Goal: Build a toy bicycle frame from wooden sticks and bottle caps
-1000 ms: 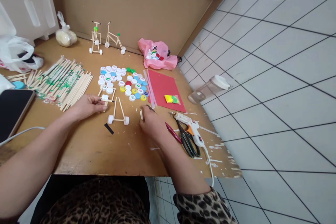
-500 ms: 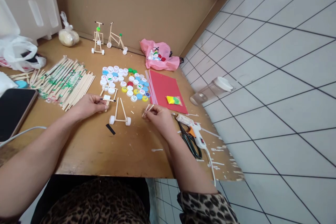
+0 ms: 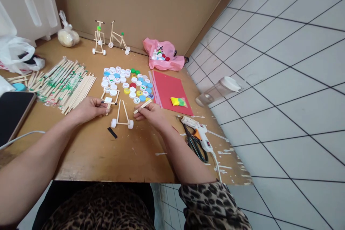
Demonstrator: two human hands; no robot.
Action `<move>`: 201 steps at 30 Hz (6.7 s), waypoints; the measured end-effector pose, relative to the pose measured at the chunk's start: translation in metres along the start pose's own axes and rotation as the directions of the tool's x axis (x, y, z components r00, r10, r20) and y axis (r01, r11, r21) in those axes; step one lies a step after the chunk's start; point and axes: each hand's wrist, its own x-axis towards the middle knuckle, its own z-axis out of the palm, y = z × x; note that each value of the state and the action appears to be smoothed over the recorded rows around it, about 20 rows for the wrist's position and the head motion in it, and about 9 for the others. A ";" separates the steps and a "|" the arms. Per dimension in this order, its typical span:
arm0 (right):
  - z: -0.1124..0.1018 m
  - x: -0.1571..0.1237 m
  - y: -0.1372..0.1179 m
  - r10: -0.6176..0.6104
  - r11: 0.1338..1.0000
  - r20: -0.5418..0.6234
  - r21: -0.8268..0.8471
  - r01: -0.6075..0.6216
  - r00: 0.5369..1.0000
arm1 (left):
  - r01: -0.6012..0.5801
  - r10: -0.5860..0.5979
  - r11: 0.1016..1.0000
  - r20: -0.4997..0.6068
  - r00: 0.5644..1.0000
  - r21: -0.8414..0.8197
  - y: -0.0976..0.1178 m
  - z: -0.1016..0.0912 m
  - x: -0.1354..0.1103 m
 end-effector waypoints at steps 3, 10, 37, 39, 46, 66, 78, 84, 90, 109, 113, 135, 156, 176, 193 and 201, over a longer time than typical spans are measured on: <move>0.001 0.007 -0.001 -0.044 0.995 -0.059 -0.094 0.039 0.997 | 0.012 -0.012 1.000 -0.006 1.000 -0.009 0.001 0.000 0.000; -0.025 0.002 0.000 -0.233 0.967 -0.294 -0.166 0.190 0.927 | 0.041 -0.042 0.999 -0.008 0.999 -0.034 0.004 0.000 -0.001; -0.037 0.001 -0.002 -0.336 0.891 -0.524 0.094 0.445 0.783 | 0.008 -0.009 0.999 -0.021 1.000 -0.054 0.007 -0.004 -0.004; -0.036 -0.001 -0.005 -0.355 0.870 -0.533 0.112 0.479 0.769 | 0.000 -0.001 0.998 -0.024 1.000 -0.062 0.006 -0.005 -0.004; -0.034 -0.009 -0.028 -0.405 0.854 -0.466 0.113 0.507 0.787 | -0.027 0.024 0.992 -0.023 0.999 -0.121 0.005 -0.005 -0.004; 0.013 0.003 -0.021 -0.266 0.921 -0.108 0.263 0.286 0.958 | -0.055 0.050 0.985 -0.033 0.998 -0.166 0.015 -0.003 -0.011; 0.038 0.000 -0.027 -0.256 0.947 0.125 0.234 0.222 0.959 | -0.113 0.106 0.965 -0.042 0.993 -0.236 0.017 -0.004 -0.011; 0.042 -0.004 -0.028 -0.164 0.958 0.250 0.271 0.093 0.954 | -0.135 0.127 0.960 -0.048 0.991 -0.245 0.016 -0.004 -0.011; 0.043 -0.011 -0.028 -0.078 0.959 0.320 0.284 -0.017 0.944 | -0.179 0.163 0.962 -0.091 0.982 -0.206 0.014 0.000 -0.010; 0.044 -0.016 -0.035 -0.062 0.996 0.216 0.080 0.046 0.974 | -0.144 0.108 0.951 -0.141 0.984 -0.275 0.023 0.005 -0.015; 0.044 -0.014 -0.033 -0.063 0.995 0.230 0.096 0.042 0.971 | -0.127 0.089 0.949 -0.141 0.986 -0.287 0.026 0.007 -0.018; 0.037 -0.007 -0.023 -0.039 0.973 0.287 0.229 -0.029 0.957 | -0.112 0.101 0.959 -0.055 0.993 -0.260 0.022 0.005 -0.017; 0.021 -0.014 -0.030 -0.007 0.861 0.407 0.467 -0.201 0.913 | 0.024 -0.010 0.958 0.052 0.999 -0.286 0.020 0.004 -0.016; 0.034 -0.009 -0.019 -0.367 0.908 -0.097 0.178 0.379 0.925 | -0.025 0.036 0.963 0.038 0.999 -0.268 0.013 0.008 -0.013; 0.046 -0.013 -0.016 -0.381 0.872 -0.172 0.260 0.414 0.909 | -0.008 0.015 0.951 0.019 1.000 -0.310 0.014 0.016 -0.016; 0.052 -0.017 -0.015 -0.447 0.854 -0.158 0.218 0.472 0.881 | -0.040 0.038 0.937 -0.011 0.999 -0.347 0.016 0.022 -0.018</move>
